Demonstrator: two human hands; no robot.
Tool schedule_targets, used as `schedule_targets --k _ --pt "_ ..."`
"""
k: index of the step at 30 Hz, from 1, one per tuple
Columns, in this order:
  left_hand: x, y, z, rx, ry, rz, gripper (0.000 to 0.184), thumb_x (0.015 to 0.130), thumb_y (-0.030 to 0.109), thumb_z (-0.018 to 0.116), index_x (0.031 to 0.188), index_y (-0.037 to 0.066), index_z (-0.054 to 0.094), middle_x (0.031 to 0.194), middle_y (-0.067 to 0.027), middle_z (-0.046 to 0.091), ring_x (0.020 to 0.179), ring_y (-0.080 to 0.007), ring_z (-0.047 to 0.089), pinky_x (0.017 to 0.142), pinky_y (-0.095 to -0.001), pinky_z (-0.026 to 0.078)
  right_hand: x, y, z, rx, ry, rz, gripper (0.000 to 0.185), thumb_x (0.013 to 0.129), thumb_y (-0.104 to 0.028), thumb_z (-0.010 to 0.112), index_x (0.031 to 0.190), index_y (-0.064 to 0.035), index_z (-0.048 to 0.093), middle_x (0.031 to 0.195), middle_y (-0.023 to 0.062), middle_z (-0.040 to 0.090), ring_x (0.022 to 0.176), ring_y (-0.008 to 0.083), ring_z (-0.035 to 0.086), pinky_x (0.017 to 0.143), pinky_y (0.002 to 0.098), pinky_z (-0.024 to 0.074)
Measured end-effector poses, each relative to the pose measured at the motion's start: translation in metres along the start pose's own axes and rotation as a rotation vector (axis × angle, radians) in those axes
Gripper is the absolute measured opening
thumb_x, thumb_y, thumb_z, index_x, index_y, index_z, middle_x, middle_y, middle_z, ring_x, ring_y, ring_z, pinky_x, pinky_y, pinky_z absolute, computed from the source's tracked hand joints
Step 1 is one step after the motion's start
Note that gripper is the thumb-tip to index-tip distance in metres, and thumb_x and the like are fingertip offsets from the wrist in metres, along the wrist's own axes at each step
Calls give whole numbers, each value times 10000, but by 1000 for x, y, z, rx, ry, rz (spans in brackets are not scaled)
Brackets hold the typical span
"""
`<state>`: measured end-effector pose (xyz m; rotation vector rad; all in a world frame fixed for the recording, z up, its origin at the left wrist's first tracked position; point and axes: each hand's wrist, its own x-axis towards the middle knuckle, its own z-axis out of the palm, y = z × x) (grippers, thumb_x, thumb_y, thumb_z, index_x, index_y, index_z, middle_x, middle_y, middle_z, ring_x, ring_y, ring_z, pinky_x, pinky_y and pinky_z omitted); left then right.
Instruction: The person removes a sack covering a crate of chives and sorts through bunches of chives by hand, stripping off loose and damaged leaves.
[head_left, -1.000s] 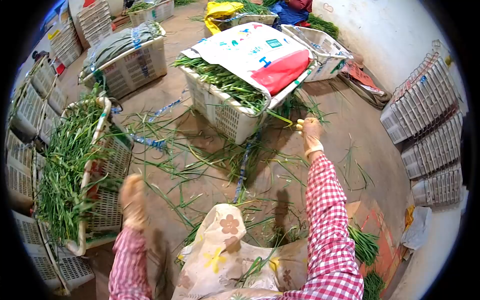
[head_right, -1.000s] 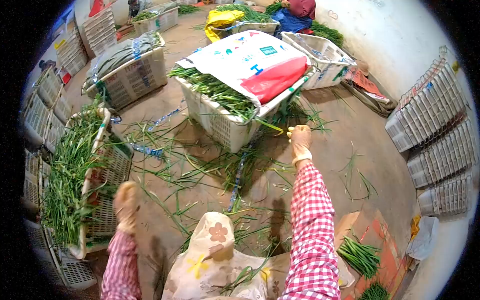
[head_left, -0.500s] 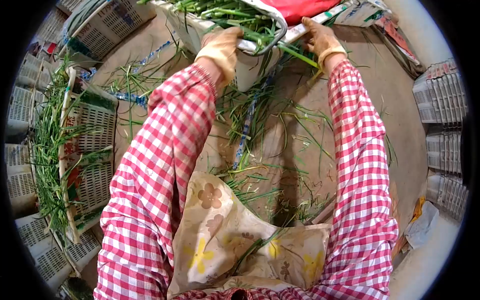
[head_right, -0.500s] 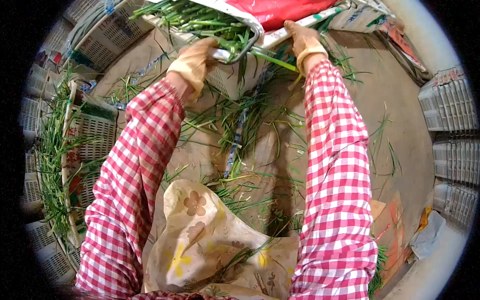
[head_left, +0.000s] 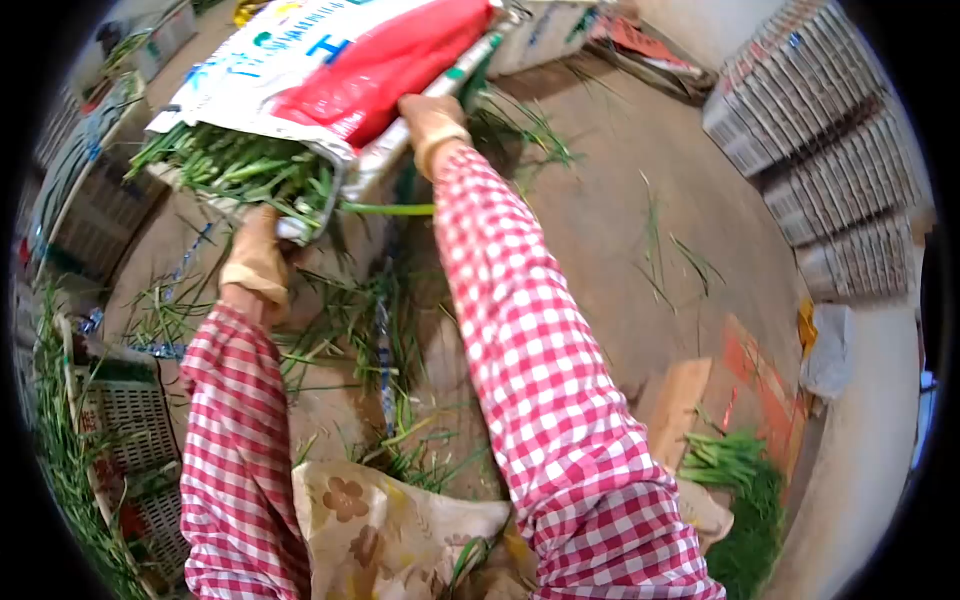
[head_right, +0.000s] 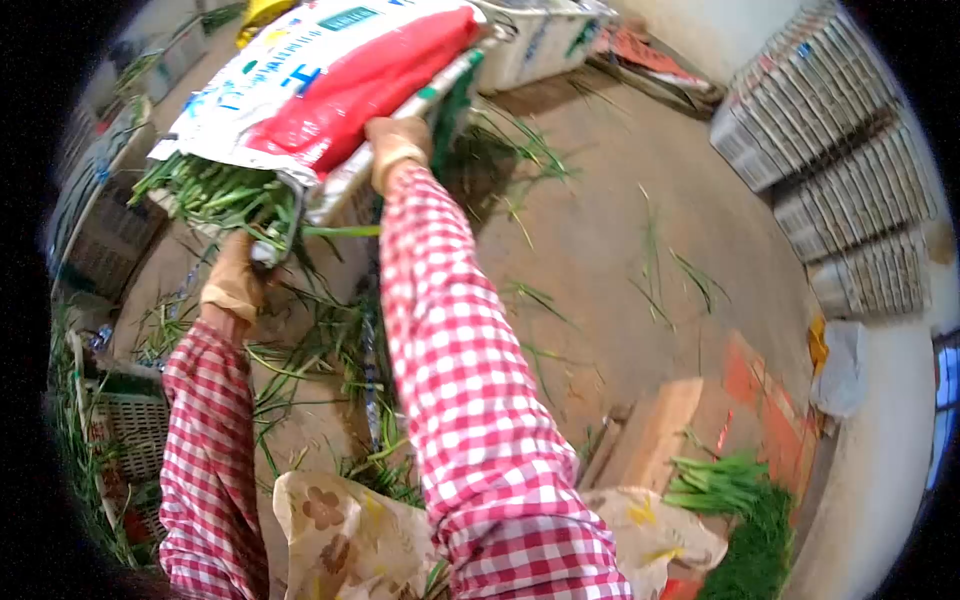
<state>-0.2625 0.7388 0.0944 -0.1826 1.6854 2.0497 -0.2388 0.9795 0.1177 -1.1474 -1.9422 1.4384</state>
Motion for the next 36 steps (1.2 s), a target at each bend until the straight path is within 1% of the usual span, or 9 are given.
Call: schedule_targets --k 4,9,11,13,15,16,20,25,36 --pt "9 -1 -11 1540 120 664 134 726 96 654 851 71 613 820 -102 631 753 -239 630 646 -360 503 16 1 -4 73 -69 105 463 702 -197 590 1061 95 599 1110 253 605 1057 338 588 898 363 450" --pt "-20 19 3 1669 84 643 158 647 27 709 796 56 668 826 -135 656 803 -257 651 726 -345 514 3 17 -4 203 -101 -146 432 664 -274 611 862 110 625 800 220 641 719 299 578 690 396 453" --pt "-8 11 -4 1609 43 653 137 704 92 692 832 47 676 835 -123 673 760 -255 657 734 -340 517 7 19 4 317 -103 -38 452 706 -279 612 920 120 612 859 220 644 783 329 611 715 374 467" --pt "-21 19 0 294 38 -20 131 762 152 649 853 58 661 835 -118 670 730 -259 648 724 -353 521 -13 7 0 181 -42 -6 423 716 -247 620 918 124 612 890 225 648 811 336 621 737 370 472" --pt "-31 12 -6 161 30 82 157 818 184 589 854 39 634 777 -99 656 659 -239 627 642 -353 515 -22 4 0 173 21 77 395 707 -234 633 878 122 619 858 213 649 787 300 620 724 359 472" --pt "-22 -2 -31 381 -40 368 138 826 175 578 827 43 616 735 -60 614 638 -199 601 589 -338 489 -39 7 -1 291 32 46 352 703 -219 638 818 113 623 765 176 634 707 245 590 693 351 464" --pt "-96 11 -50 89 16 6 220 820 172 582 990 33 573 874 -44 577 730 -141 567 623 -275 465 -117 35 -23 255 -177 -242 234 771 -126 571 595 2 484 611 -38 448 566 114 373 487 321 318" --pt "-108 -20 -118 146 45 103 413 928 340 527 1225 57 479 1048 -46 576 895 -137 576 739 -261 491 -182 35 -17 754 66 101 115 767 -37 603 767 -12 491 697 -19 490 612 66 435 530 249 392" --pt "-80 -37 -132 333 -29 363 150 856 159 575 943 40 600 824 -50 598 644 -145 549 569 -300 444 -173 37 -27 649 -131 38 242 816 -189 574 616 -77 496 619 -67 416 574 46 359 501 260 300"
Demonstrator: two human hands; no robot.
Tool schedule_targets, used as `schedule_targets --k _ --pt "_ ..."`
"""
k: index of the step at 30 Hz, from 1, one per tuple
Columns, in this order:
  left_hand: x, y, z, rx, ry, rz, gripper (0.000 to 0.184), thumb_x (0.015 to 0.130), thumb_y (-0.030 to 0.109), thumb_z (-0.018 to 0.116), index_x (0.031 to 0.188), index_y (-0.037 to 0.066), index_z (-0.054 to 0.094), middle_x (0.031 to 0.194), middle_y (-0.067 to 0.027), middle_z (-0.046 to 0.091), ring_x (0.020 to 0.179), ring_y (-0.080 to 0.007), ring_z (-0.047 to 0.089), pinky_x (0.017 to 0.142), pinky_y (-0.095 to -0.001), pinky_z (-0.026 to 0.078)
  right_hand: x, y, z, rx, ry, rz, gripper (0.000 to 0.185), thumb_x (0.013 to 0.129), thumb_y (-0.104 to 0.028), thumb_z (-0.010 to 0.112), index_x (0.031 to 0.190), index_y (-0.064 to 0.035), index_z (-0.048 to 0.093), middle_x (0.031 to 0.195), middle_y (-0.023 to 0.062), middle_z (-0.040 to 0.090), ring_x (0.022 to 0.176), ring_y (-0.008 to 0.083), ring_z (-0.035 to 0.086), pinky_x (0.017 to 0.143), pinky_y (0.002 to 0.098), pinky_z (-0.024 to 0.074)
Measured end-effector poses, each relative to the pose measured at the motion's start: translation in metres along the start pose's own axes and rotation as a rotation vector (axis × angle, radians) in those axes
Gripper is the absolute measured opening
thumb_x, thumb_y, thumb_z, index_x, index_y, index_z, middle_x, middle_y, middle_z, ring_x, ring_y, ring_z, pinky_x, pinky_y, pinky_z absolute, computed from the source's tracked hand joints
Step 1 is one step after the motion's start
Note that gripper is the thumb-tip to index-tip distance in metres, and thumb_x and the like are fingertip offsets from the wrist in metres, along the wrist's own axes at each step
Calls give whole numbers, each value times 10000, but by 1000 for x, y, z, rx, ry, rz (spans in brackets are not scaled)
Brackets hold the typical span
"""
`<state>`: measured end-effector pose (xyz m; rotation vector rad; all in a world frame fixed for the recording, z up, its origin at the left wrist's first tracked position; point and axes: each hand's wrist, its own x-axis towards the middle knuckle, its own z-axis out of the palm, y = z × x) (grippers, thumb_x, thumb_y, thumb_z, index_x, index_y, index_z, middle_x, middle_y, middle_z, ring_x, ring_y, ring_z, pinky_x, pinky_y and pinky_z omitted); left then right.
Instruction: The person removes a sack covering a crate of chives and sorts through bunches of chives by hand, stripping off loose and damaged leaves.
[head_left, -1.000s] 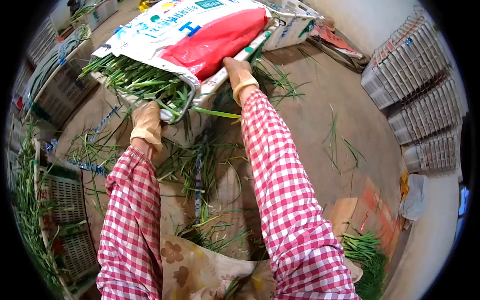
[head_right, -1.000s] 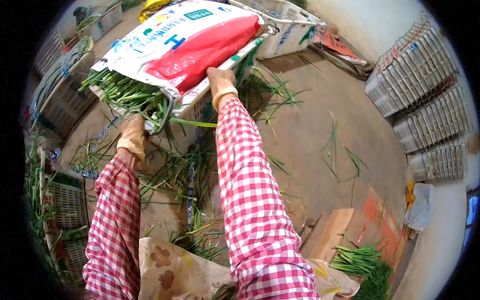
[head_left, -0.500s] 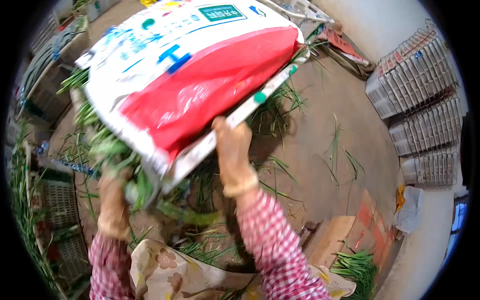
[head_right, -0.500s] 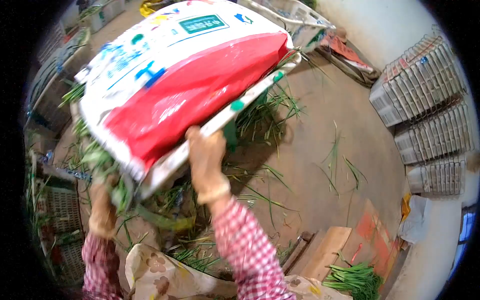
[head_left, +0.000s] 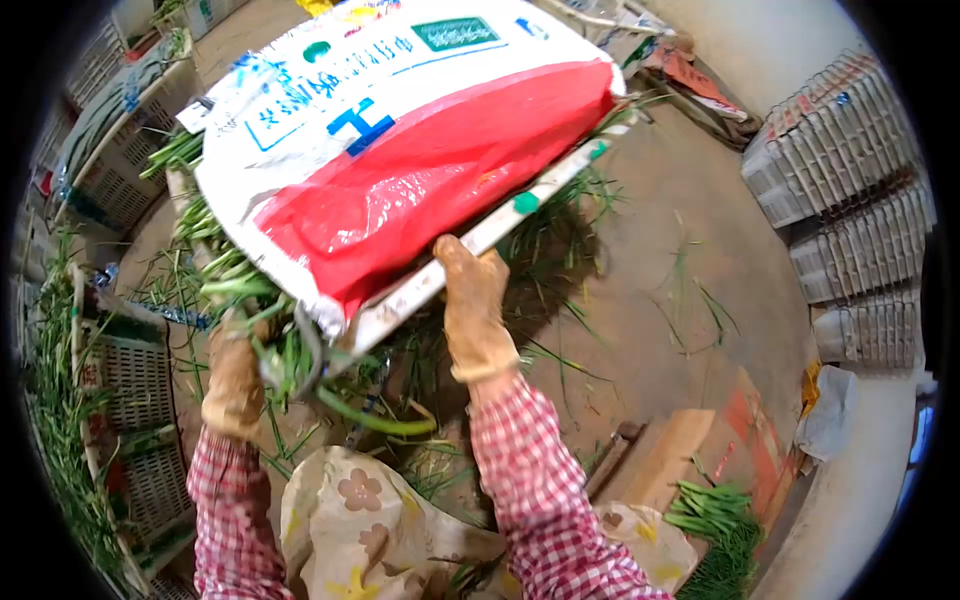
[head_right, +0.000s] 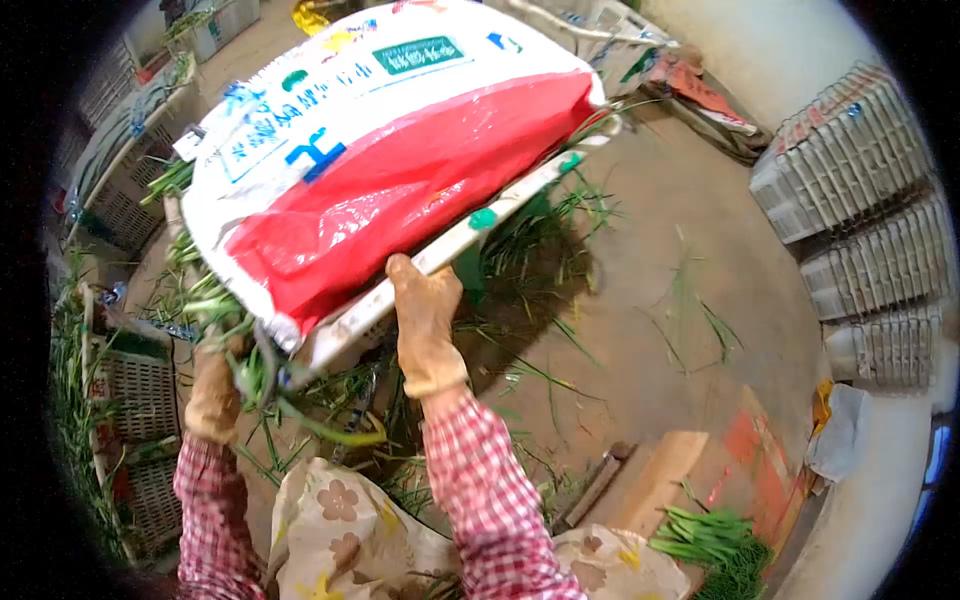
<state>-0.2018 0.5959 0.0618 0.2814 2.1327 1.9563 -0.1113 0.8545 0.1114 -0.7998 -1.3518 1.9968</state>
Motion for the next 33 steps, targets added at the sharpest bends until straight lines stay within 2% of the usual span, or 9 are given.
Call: schedule_targets --k 7,12,14,19,25,27,30,31,33 --pt "-44 43 33 -47 278 -447 164 804 151 602 891 13 615 732 -62 603 576 -188 559 525 -286 448 -33 6 -16 -160 127 58 240 792 -173 602 642 -21 491 651 -15 464 613 113 380 545 338 347" --pt "-148 -23 -43 146 -58 56 147 779 109 621 891 14 618 695 -79 586 563 -196 567 505 -309 458 -147 20 -49 -59 5 54 212 834 -179 564 680 -44 511 632 -49 424 586 61 360 486 285 302" --pt "-197 35 -52 22 -49 -410 164 744 80 654 891 16 619 706 -90 574 610 -187 588 509 -309 482 -208 9 -59 -148 -25 120 167 828 -144 569 698 -52 517 667 -41 439 589 63 362 485 288 305" --pt "-273 31 -98 -89 -25 -465 251 880 133 541 1097 14 582 1059 -64 614 902 -157 612 738 -294 518 -310 19 -72 -91 114 437 194 780 -196 665 886 -55 584 729 -28 544 585 74 484 486 236 400" --pt "-272 -35 -160 1059 -553 568 213 922 123 437 1037 71 609 760 -35 603 688 -173 571 623 -312 448 -320 10 -100 -381 -252 426 371 847 -445 611 724 -95 590 600 -37 477 524 76 448 481 253 372" --pt "-277 78 -129 412 -219 -535 189 895 240 499 927 84 600 634 -70 516 667 -179 529 597 -304 436 -314 0 -99 -372 -252 542 374 846 -466 607 899 -97 573 768 -13 547 605 94 514 520 227 414" --pt "-293 45 -150 593 268 145 209 917 217 569 835 25 585 650 0 508 547 -62 428 497 -235 370 -312 -36 -117 -826 -223 644 476 853 -437 609 1115 -45 545 926 53 629 726 138 611 550 248 481" --pt "-294 96 -139 -73 301 -136 223 925 226 555 820 32 585 653 9 502 545 -48 411 495 -226 368 -315 -44 -124 -994 -172 466 437 850 -369 640 1091 -12 563 861 38 603 723 110 602 534 227 461" --pt "-271 87 -120 -265 84 135 254 932 232 543 785 30 590 667 8 530 553 -55 436 507 -226 389 -309 -55 -145 -857 -183 268 455 859 -331 640 1153 2 540 874 44 610 706 104 590 538 205 451"
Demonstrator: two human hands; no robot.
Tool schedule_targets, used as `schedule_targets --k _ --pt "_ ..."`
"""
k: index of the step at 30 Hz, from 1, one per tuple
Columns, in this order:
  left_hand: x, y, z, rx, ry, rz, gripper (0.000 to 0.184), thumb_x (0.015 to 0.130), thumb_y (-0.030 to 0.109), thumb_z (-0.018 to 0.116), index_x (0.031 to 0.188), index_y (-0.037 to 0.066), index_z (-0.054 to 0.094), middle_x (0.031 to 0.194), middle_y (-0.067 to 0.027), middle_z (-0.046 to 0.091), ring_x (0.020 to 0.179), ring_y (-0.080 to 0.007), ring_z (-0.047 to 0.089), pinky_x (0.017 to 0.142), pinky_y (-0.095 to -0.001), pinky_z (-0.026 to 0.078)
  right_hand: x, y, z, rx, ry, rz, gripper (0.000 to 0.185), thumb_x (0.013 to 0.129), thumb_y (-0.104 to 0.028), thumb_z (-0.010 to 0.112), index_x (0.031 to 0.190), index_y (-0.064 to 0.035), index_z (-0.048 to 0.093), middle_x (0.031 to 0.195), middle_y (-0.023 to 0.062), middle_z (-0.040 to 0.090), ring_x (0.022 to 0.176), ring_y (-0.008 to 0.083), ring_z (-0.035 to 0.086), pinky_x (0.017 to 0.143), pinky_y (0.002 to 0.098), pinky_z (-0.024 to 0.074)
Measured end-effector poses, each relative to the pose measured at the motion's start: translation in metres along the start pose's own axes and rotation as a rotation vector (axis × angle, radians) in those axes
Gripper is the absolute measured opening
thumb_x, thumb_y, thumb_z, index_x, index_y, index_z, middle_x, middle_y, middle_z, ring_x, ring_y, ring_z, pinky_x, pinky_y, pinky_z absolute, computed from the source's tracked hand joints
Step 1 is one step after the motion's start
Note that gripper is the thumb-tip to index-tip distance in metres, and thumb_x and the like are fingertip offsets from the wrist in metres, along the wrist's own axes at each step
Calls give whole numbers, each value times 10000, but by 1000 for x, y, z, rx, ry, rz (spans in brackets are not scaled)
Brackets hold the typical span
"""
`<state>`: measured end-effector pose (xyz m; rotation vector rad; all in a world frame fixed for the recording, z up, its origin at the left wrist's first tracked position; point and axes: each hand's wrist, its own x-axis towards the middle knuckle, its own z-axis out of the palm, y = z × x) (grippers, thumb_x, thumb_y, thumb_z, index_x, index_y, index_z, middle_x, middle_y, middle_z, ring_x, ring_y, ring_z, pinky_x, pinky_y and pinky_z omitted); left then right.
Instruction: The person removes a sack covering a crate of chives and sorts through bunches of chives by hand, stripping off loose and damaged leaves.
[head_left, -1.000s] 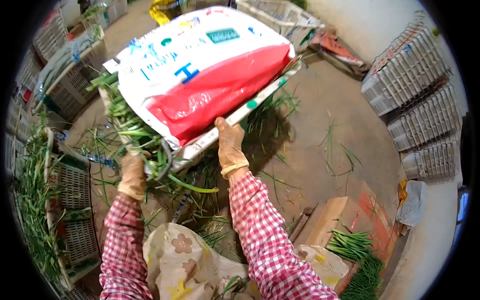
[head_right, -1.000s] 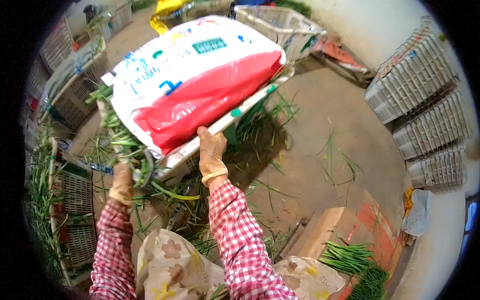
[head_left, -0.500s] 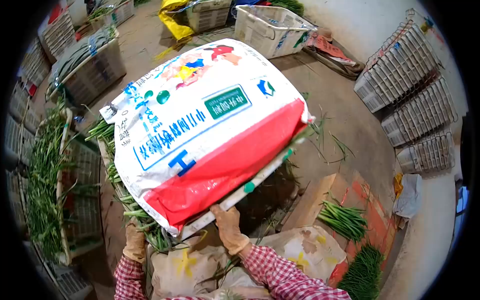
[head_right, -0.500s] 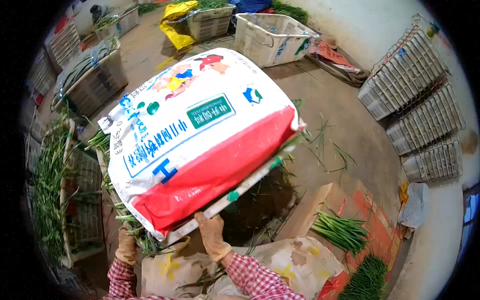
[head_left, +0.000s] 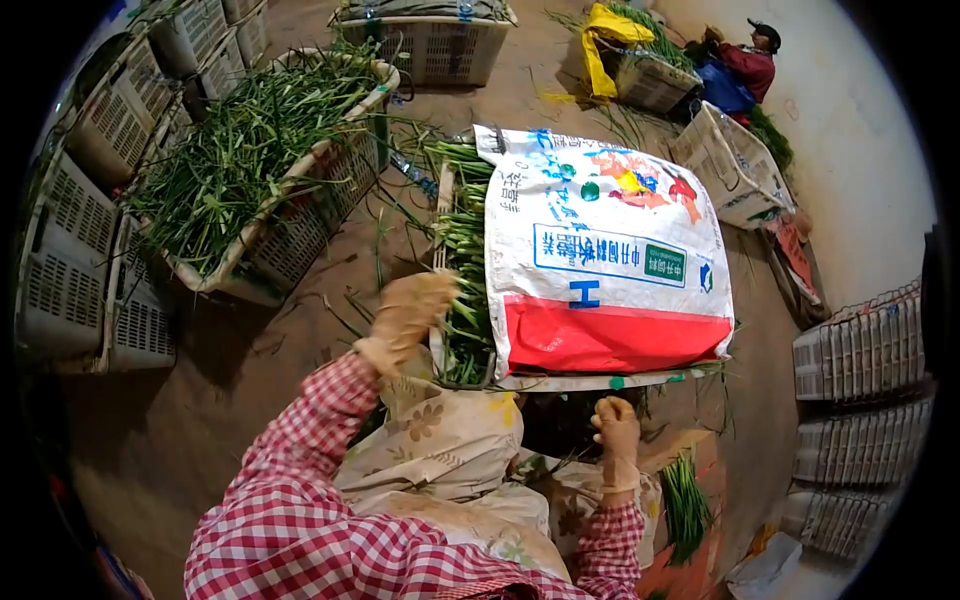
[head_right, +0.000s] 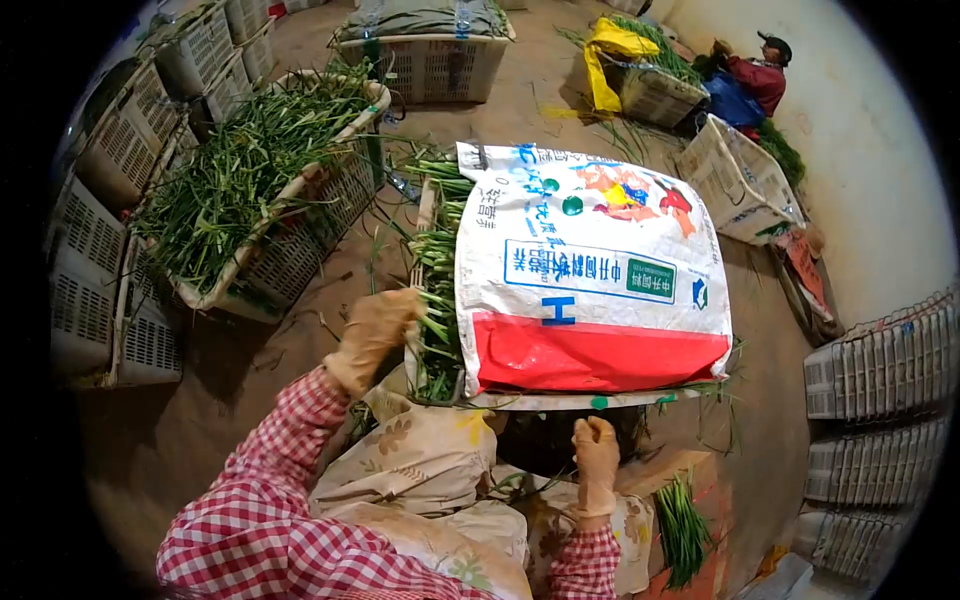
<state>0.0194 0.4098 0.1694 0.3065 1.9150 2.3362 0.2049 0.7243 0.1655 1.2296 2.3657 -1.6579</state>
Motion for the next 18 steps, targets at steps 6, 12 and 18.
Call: schedule_targets --k 6,12,18 --pt "67 -1 69 -51 -89 -440 342 857 325 655 725 10 664 719 -82 645 580 -112 499 511 -296 420 -27 -62 9 224 -185 -136 380 897 -336 593 1127 -33 577 972 80 664 797 109 641 561 184 440" --pt "46 28 127 323 -165 166 319 887 282 625 698 25 641 566 -33 580 469 -122 462 419 -282 388 -28 -55 13 398 -120 -120 338 908 -340 576 1089 -55 592 921 61 670 752 121 647 564 194 452" --pt "-8 72 127 -259 -392 -103 315 916 184 583 1153 -23 590 1087 -49 634 943 -105 571 751 -202 463 -4 -24 15 687 -211 -7 419 860 -469 603 977 -69 569 820 63 621 689 181 600 549 260 442"
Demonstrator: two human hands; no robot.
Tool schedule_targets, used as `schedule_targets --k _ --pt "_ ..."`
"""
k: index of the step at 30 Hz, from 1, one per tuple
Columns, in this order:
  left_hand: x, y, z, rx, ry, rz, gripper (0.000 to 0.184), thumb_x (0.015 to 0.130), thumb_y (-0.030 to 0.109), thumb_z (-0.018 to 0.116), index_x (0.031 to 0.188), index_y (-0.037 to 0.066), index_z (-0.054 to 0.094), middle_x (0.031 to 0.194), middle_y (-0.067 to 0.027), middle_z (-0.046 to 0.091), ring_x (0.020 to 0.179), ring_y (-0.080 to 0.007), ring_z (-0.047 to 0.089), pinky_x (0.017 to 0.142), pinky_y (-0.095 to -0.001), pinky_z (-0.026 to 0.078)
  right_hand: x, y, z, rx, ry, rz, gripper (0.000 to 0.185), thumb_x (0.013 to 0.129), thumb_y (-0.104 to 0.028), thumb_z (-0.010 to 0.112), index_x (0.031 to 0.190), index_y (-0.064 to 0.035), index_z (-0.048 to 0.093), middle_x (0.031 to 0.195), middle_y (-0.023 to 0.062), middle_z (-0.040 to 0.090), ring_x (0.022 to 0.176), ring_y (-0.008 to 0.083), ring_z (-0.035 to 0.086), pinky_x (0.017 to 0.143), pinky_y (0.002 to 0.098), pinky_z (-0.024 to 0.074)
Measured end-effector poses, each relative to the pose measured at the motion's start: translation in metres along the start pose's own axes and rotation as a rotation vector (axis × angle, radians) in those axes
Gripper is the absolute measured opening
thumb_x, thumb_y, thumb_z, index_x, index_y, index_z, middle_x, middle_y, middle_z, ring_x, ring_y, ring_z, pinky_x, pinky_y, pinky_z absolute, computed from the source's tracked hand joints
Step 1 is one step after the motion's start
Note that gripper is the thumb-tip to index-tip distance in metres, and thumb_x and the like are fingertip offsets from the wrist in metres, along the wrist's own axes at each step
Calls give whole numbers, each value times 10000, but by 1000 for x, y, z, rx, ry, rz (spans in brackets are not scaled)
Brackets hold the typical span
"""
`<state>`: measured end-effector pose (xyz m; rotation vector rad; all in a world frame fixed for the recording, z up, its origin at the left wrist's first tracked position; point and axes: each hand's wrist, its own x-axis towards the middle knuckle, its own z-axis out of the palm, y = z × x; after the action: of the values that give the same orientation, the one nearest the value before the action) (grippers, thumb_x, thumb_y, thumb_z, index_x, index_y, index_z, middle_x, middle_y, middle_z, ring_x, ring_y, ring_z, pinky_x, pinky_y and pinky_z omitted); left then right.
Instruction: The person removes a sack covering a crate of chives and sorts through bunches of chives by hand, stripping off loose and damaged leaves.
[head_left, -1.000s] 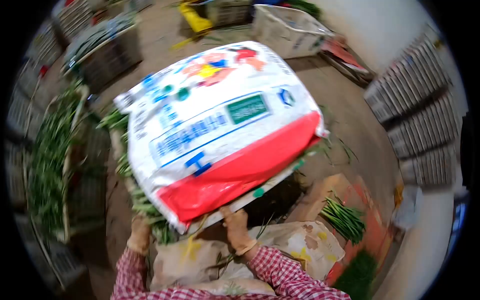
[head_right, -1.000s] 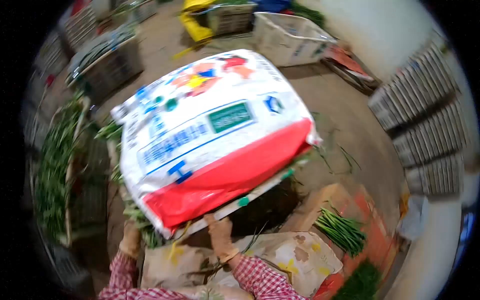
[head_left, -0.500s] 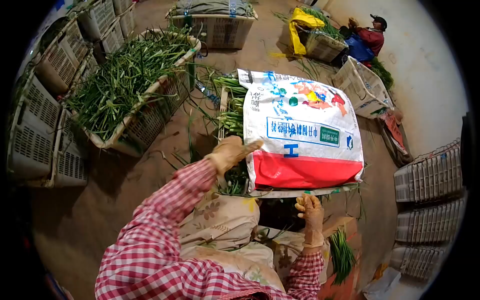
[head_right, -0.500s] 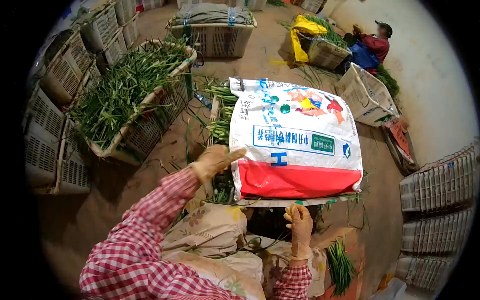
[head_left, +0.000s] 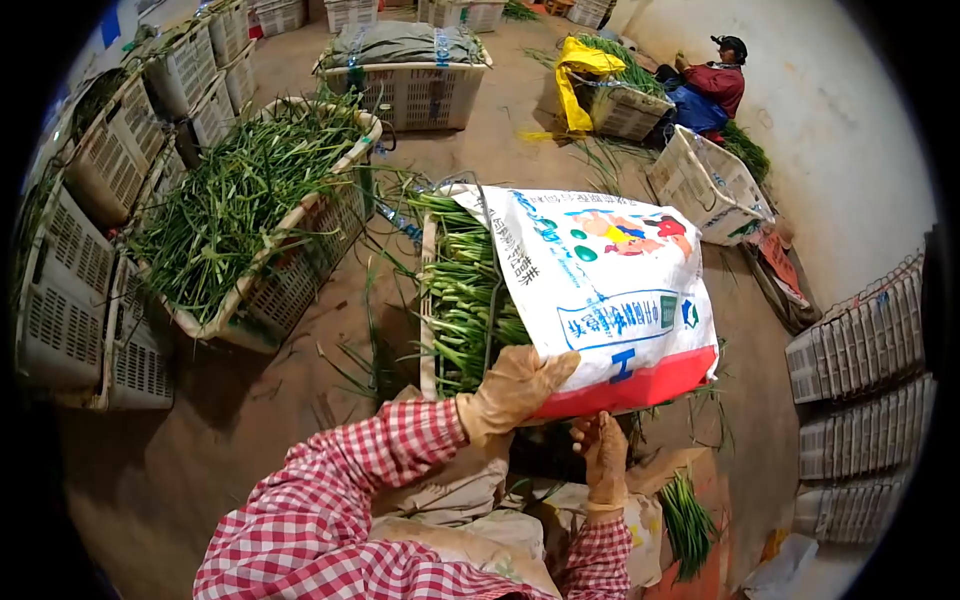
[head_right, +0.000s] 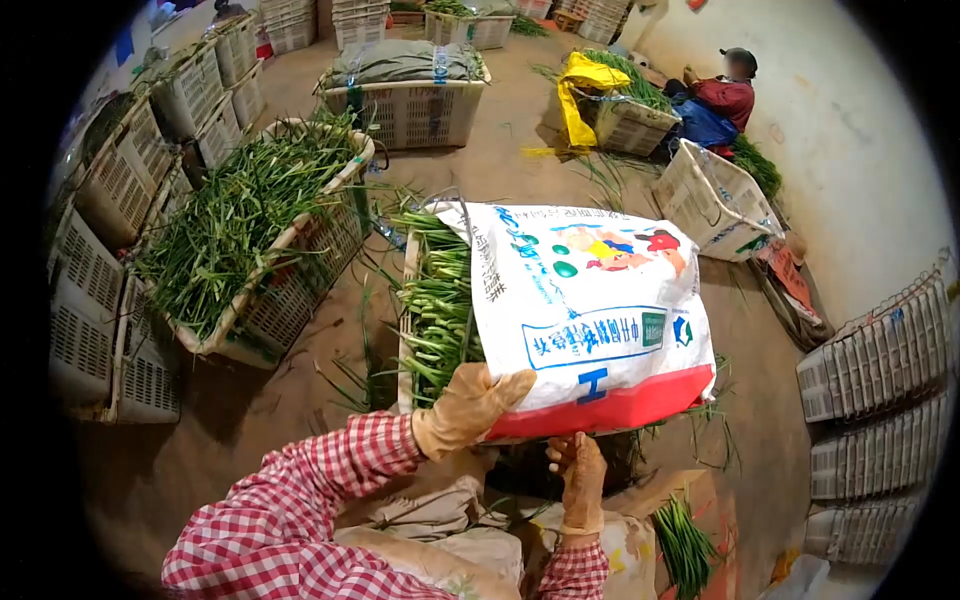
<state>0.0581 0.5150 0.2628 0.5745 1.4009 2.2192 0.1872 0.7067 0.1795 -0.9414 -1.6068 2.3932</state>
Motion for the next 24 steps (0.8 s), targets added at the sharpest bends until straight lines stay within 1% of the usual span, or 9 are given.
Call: schedule_targets --k 2,4,6,8,9,10,12,19,24 --pt "-1 -3 2 -134 -8 -42 340 916 206 583 1165 -26 582 1073 -63 646 920 -100 570 747 -210 459 2 7 -1 201 -88 92 430 868 -472 587 1033 -75 563 858 86 618 819 237 601 600 287 456" --pt "2 -1 -5 272 -196 -133 368 911 247 591 1174 -10 584 1050 -77 654 901 -108 578 751 -220 461 5 4 2 314 -157 136 439 887 -470 528 1111 -93 512 973 74 578 901 220 560 718 342 397" --pt "16 -1 -17 207 -263 -124 377 908 254 590 1191 6 566 985 -88 651 831 -114 577 737 -250 465 16 -4 7 382 -276 98 457 906 -469 468 1190 -111 461 1087 62 539 983 204 520 837 397 338" --pt "45 6 -1 275 -170 237 335 936 238 484 1183 30 571 946 -130 649 793 -235 596 724 -311 473 33 -18 11 460 -518 10 483 924 -468 409 1268 -130 409 1201 51 499 1066 188 479 956 453 280" --pt "72 19 7 1049 144 734 320 908 181 488 1187 40 554 877 -120 620 745 -226 580 690 -311 471 41 -30 16 490 -674 -51 498 934 -468 379 1308 -139 384 1259 45 479 1107 180 459 1015 480 250" --pt "99 27 10 1161 262 786 326 909 197 486 1187 40 550 875 -115 617 748 -221 579 692 -312 469 35 -58 37 440 -658 -113 515 943 -467 349 1347 -148 358 1316 39 459 1148 171 438 1075 508 221" --pt "155 44 -9 1045 303 617 340 910 227 483 1187 39 543 871 -104 612 753 -212 577 695 -316 465 9 -127 82 113 -163 -213 801 815 -758 345 1305 -130 431 1179 89 548 947 232 529 730 360 399" --pt "227 181 -175 123 604 470 406 916 334 472 1188 36 518 858 -65 595 772 -179 570 706 -327 453 7 -186 26 -20 -102 -600 647 881 -568 496 1266 -48 474 1059 86 598 912 163 594 747 284 495" --pt "182 242 -298 -243 744 411 463 921 411 465 1189 35 500 849 -37 582 786 -155 566 714 -336 444 -15 -79 -74 -44 141 -163 555 865 -514 569 1160 -43 562 974 61 627 809 147 602 646 241 479"
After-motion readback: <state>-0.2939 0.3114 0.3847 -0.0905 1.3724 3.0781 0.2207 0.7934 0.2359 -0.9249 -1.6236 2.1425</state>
